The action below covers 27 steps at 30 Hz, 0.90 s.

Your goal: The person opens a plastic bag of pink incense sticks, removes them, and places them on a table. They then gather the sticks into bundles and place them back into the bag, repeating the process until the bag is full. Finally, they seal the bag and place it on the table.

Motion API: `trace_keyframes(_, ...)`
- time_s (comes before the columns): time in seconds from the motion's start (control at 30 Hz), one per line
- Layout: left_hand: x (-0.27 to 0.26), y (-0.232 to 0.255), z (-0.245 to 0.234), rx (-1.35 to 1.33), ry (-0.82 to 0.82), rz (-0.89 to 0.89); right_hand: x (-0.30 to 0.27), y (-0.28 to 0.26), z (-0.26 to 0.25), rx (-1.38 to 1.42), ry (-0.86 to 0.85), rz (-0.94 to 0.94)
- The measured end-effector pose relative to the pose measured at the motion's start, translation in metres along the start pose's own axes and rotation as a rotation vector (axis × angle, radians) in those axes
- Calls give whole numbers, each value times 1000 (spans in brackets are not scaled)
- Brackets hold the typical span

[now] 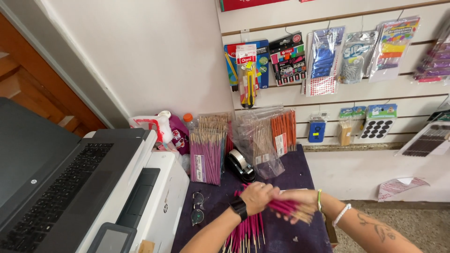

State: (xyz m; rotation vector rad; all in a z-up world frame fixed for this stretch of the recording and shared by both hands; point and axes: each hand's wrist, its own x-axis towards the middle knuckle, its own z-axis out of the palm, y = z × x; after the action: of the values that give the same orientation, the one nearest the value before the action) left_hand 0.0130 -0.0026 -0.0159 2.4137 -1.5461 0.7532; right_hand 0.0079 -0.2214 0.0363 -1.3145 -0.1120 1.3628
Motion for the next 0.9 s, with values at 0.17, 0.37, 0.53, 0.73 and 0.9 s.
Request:
trace_keyframes(0.17, 7, 7, -22, -507, 13, -476, -27, -16, -4, 108, 194, -172)
trace_keyframes(0.37, 16, 13, -2, -903, 159, -814, 10, -13, 22, -69, 526, -896)
trace_keyframes(0.53, 27, 24, 16, -868, 87, -793, 50, -16, 31, 18, 1020, -950)
trace_keyframes(0.73, 30, 25, 4, -1470, 437, -886, 45, -44, 12, 142, 1047, -1276)
trace_keyframes(0.9, 26, 7, 13, -2021, 1088, -1265, 18, -85, 10, 271, 1041, -1418)
